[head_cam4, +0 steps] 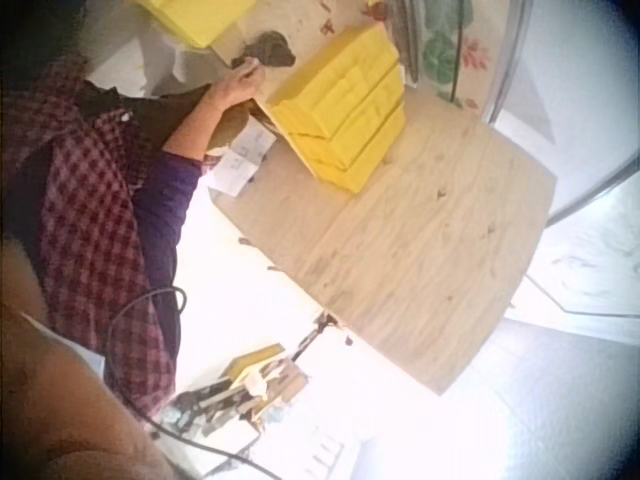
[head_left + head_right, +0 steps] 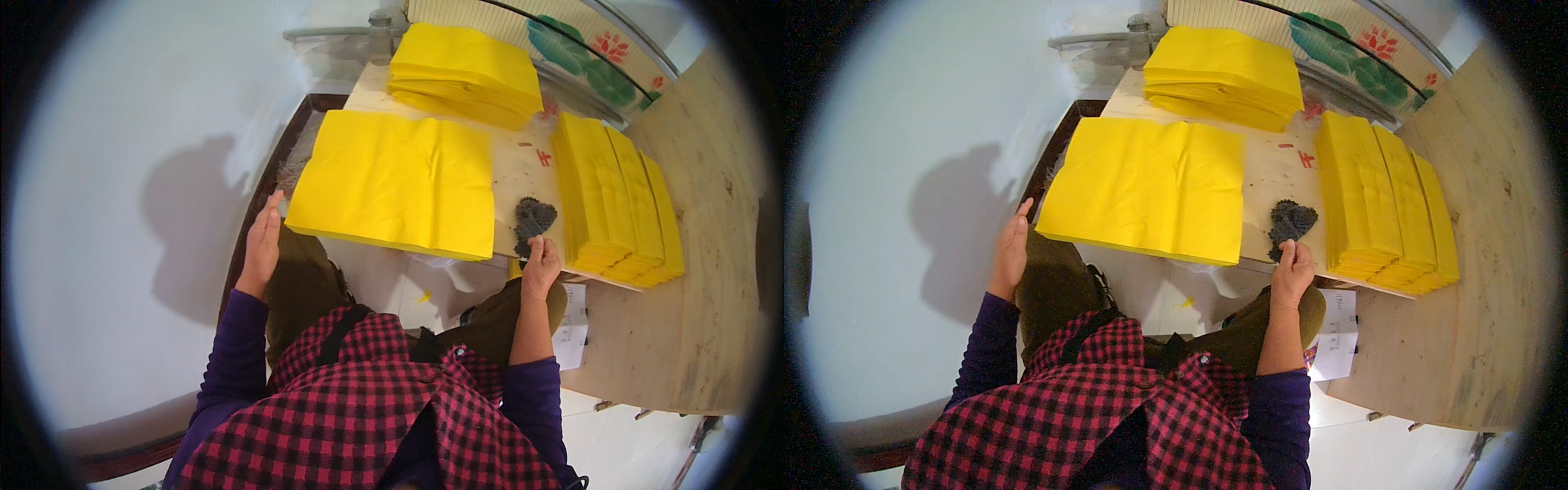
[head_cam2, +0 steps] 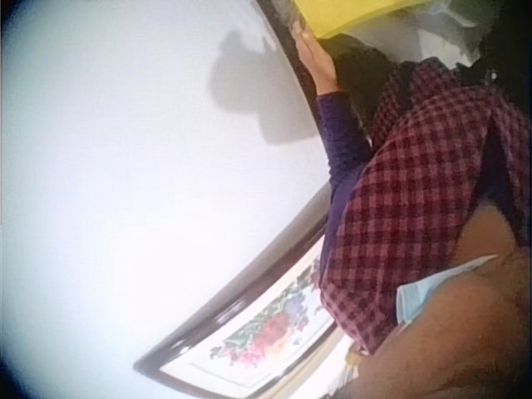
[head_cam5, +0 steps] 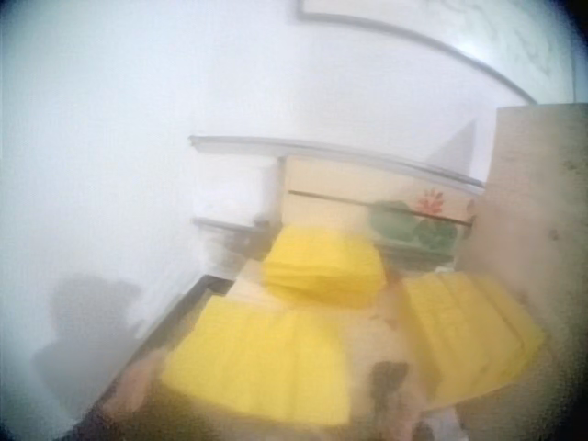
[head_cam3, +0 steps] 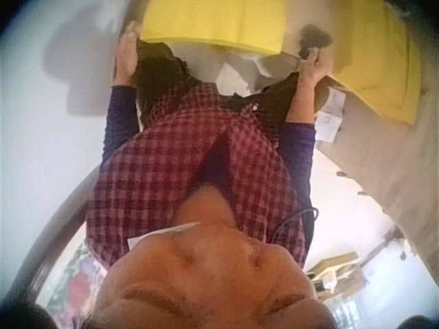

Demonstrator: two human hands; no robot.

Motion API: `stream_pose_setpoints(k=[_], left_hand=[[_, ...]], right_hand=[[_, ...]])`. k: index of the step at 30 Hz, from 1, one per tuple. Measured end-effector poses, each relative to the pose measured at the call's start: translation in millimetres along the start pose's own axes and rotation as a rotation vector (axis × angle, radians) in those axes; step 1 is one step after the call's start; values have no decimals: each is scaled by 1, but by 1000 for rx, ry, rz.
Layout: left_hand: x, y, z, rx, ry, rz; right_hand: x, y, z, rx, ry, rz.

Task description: The person folds yellow paper sheets by hand on a table, aligning edges and pressing creases. The folded sheets are stacked into a growing pile. The person repeats the folding process for multiple sheets throughout the clip.

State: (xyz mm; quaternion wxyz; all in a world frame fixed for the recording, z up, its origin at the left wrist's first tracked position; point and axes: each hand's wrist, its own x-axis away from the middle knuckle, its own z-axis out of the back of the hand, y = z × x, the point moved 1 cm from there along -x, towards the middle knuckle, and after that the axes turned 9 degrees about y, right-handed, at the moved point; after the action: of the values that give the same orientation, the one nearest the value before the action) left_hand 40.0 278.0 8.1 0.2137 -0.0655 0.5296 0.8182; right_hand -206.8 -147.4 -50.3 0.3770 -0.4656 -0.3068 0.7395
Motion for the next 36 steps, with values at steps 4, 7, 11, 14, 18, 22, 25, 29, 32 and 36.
stream_pose_setpoints(k=[4, 7, 11, 14, 18, 22, 25, 29, 32, 36], left_hand=[[7, -10, -2, 68, 70, 68], [7, -18, -6, 105, 91, 62], [8, -24, -15, 106, 85, 113], [7, -24, -25, 112, 70, 115], [9, -27, -39, 148, 48, 163], [5, -34, -47, 114, 59, 106], [3, -36, -49, 98, 58, 99], [4, -31, -43, 65, 73, 109], [1, -28, -26, -16, 93, 25], [-13, -27, -7, -95, 130, -69]], right_hand=[[16, -11, -10, -92, -56, -43], [23, -20, -17, -108, -102, 83], [32, -34, -18, -62, -251, 277], [39, -45, -22, -15, -347, 371], [43, -52, -30, -1, -376, 443], [43, -53, -35, -13, -402, 407], [42, -53, -35, -8, -426, 367], [41, -53, -32, -34, -415, 347], [40, -50, -27, -95, -343, 306], [35, -49, -23, -189, -232, 150]])
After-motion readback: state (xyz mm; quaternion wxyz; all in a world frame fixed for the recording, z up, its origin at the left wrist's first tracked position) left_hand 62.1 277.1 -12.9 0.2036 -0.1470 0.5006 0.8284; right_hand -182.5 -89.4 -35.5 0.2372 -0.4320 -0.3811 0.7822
